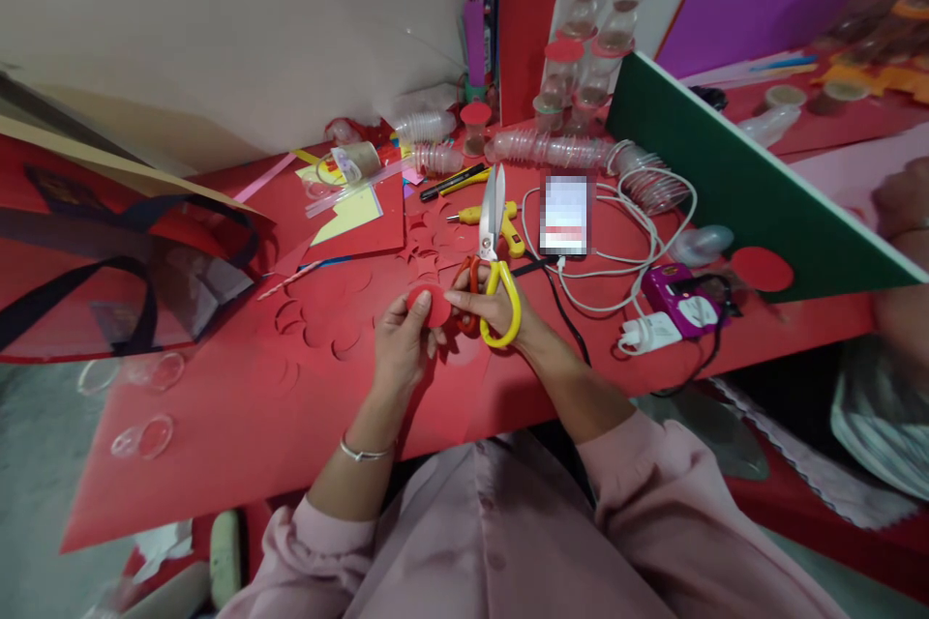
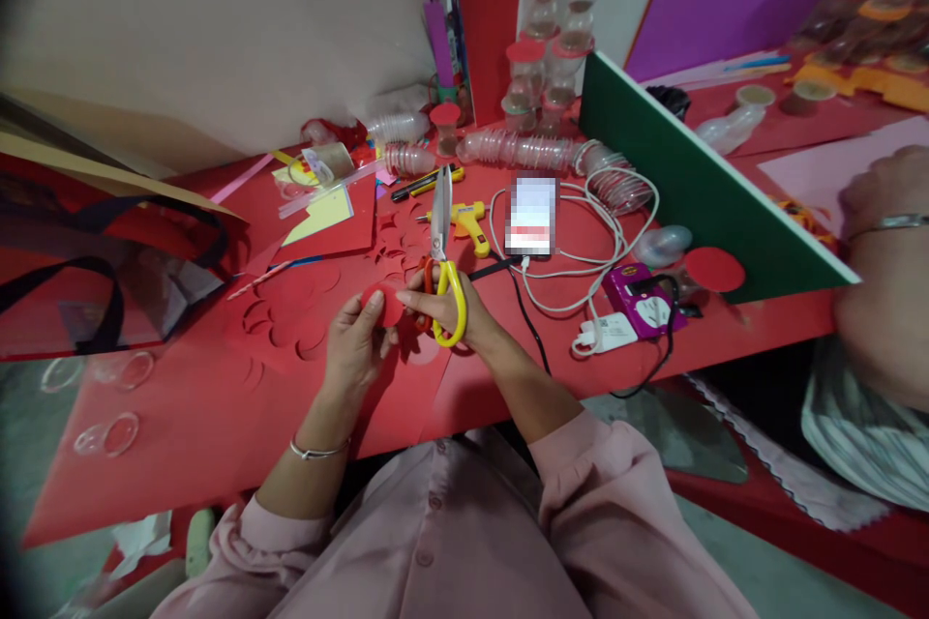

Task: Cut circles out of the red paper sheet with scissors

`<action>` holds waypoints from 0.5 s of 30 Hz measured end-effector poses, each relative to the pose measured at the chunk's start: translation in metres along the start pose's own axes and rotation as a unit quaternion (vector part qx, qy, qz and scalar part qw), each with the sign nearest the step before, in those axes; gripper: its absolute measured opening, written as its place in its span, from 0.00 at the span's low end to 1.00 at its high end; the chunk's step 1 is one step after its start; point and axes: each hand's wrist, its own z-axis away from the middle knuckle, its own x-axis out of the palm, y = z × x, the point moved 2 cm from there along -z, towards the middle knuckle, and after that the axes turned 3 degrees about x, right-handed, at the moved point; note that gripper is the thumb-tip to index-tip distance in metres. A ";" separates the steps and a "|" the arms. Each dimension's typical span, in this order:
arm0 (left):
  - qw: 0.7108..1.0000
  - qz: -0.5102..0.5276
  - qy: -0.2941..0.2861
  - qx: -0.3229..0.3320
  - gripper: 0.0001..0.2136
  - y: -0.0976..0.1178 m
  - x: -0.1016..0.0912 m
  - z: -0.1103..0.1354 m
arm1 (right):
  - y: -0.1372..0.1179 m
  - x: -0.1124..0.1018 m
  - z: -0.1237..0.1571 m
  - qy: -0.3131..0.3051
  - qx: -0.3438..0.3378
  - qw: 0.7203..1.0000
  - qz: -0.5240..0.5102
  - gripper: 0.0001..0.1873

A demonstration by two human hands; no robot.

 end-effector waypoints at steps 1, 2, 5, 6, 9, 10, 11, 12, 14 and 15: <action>1.000 0.000 -0.003 -0.003 0.20 0.000 0.000 0.000 | 0.001 -0.001 0.000 -0.002 -0.004 1.000 0.002 0.20; 1.000 -0.001 -0.007 -0.008 0.19 -0.001 0.000 0.000 | 0.002 -0.003 -0.001 -0.002 -0.009 1.000 0.005 0.20; 1.000 -0.001 -0.014 -0.019 0.19 0.000 0.001 0.002 | 0.005 -0.006 -0.003 0.002 -0.017 1.000 0.010 0.20; 1.000 -0.001 -0.015 -0.021 0.18 0.000 0.001 0.002 | 0.005 -0.007 -0.003 0.004 -0.017 1.000 0.010 0.20; 1.000 0.003 -0.020 -0.021 0.18 0.001 0.002 0.002 | 0.005 -0.006 -0.003 0.005 -0.017 1.000 0.012 0.19; 0.999 0.005 -0.023 -0.022 0.18 0.000 0.002 0.001 | 0.004 -0.005 -0.002 0.005 -0.014 1.000 0.008 0.19; 0.999 0.007 -0.025 -0.023 0.18 0.000 0.002 0.001 | 0.004 -0.004 -0.002 0.006 -0.008 1.000 0.002 0.20; 0.999 0.010 -0.025 -0.026 0.18 0.000 0.002 0.000 | 0.004 -0.003 -0.002 0.009 -0.002 1.000 -0.006 0.20; 0.999 0.015 -0.021 -0.036 0.18 -0.001 0.002 -0.001 | 0.004 -0.002 -0.002 0.014 0.009 1.000 -0.016 0.22; 0.999 0.018 -0.017 -0.041 0.18 -0.002 0.002 -0.001 | 0.004 -0.002 -0.002 0.013 0.008 1.000 -0.014 0.23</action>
